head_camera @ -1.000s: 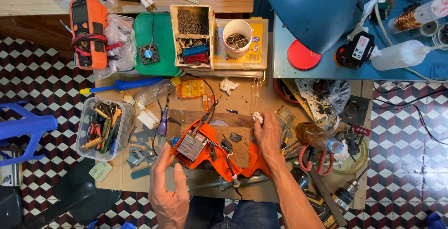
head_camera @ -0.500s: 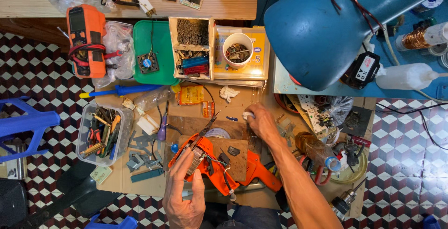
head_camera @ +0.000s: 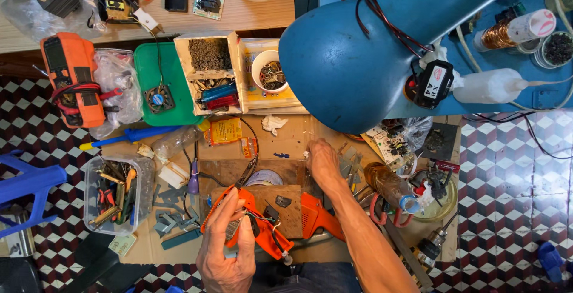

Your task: The person works at a cluttered workbench, handling a small motor or transformer, applying liquid from a bottle, and wiping the component with a cloth. They repeatedly pick up and set down tools and parts while cleaning and inspecting the device.

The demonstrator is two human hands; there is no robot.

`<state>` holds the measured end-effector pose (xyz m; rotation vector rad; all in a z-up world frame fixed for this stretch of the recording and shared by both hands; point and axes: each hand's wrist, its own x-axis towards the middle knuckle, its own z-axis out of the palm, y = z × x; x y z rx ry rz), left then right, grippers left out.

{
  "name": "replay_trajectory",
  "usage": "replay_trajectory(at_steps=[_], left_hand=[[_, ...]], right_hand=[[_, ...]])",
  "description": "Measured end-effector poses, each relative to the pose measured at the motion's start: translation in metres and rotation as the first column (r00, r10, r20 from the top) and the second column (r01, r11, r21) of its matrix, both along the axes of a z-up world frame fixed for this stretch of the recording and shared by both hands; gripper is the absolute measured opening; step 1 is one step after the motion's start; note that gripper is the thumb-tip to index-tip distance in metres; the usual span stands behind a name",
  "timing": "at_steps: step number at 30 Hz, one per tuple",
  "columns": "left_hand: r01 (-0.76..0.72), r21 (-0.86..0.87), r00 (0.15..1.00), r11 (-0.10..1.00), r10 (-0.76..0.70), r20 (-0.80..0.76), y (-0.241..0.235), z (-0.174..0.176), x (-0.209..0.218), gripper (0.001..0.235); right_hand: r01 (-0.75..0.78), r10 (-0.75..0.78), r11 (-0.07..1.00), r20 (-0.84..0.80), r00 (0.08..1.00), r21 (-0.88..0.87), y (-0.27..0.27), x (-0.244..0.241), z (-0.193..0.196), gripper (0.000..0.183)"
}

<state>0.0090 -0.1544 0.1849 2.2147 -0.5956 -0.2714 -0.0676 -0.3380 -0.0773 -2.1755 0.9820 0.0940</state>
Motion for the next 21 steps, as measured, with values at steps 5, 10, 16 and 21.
replay_trajectory(at_steps=[5,10,16,21], left_hand=[[-0.059,0.066,0.994,0.996,0.065,-0.082,0.004,0.003,0.01,0.042],[-0.017,0.019,0.999,1.0,0.018,-0.047,0.001,0.011,0.009,0.04],[0.263,0.016,0.961,0.965,-0.26,-0.089,-0.017,0.022,-0.005,0.04],[0.666,0.169,0.745,0.726,-0.635,-0.204,-0.04,-0.026,-0.041,0.027]], right_hand=[[0.193,-0.18,0.979,0.172,0.969,-0.062,0.011,-0.017,0.027,0.014],[0.694,-0.718,0.692,0.083,0.692,0.198,0.051,-0.062,0.067,0.02],[0.814,-0.867,0.493,0.093,0.49,0.307,0.07,-0.088,0.068,0.025],[0.786,-0.909,0.412,0.154,0.387,0.46,0.088,-0.121,0.084,0.029]])
